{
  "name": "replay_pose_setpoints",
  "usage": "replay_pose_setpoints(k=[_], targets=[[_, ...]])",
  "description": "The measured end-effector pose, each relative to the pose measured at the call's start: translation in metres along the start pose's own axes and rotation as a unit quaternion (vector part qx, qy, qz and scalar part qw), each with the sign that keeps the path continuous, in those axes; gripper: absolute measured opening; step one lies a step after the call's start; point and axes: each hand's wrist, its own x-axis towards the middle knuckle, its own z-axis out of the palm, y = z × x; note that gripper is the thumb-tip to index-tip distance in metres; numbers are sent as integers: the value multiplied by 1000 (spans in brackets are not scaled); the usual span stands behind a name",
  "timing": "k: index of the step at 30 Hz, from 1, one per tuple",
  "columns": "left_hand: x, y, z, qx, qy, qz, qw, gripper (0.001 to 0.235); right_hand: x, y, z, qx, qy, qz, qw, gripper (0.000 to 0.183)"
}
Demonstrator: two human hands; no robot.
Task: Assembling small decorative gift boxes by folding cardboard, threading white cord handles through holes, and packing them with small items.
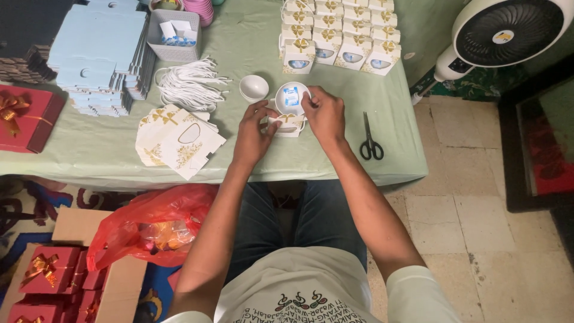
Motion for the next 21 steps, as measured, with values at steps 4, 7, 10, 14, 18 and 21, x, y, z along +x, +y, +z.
replay_pose_setpoints(k=[4,7,10,14,18,21], targets=[[-1,1,1,1,2,12,1000,11,1,-6,-4,25,10,25,999,10],[1,0,2,14,8,2,1000,10,1,-9,-5,39,-1,59,997,12],[1,-3,3,16,10,-1,1000,9,-2,-3,-7,-46,-44,56,996,14],[-1,1,1,16,10,-6,1000,8,-4,-3,-6,-91,-101,42,990,14],[-2,3,1,19,9,4,1000,8,-1,-11,-18,-73,-166,58,982,16],[-1,-1,3,25,12,8,1000,8,7,-20,-30,-61,-213,63,973,23]])
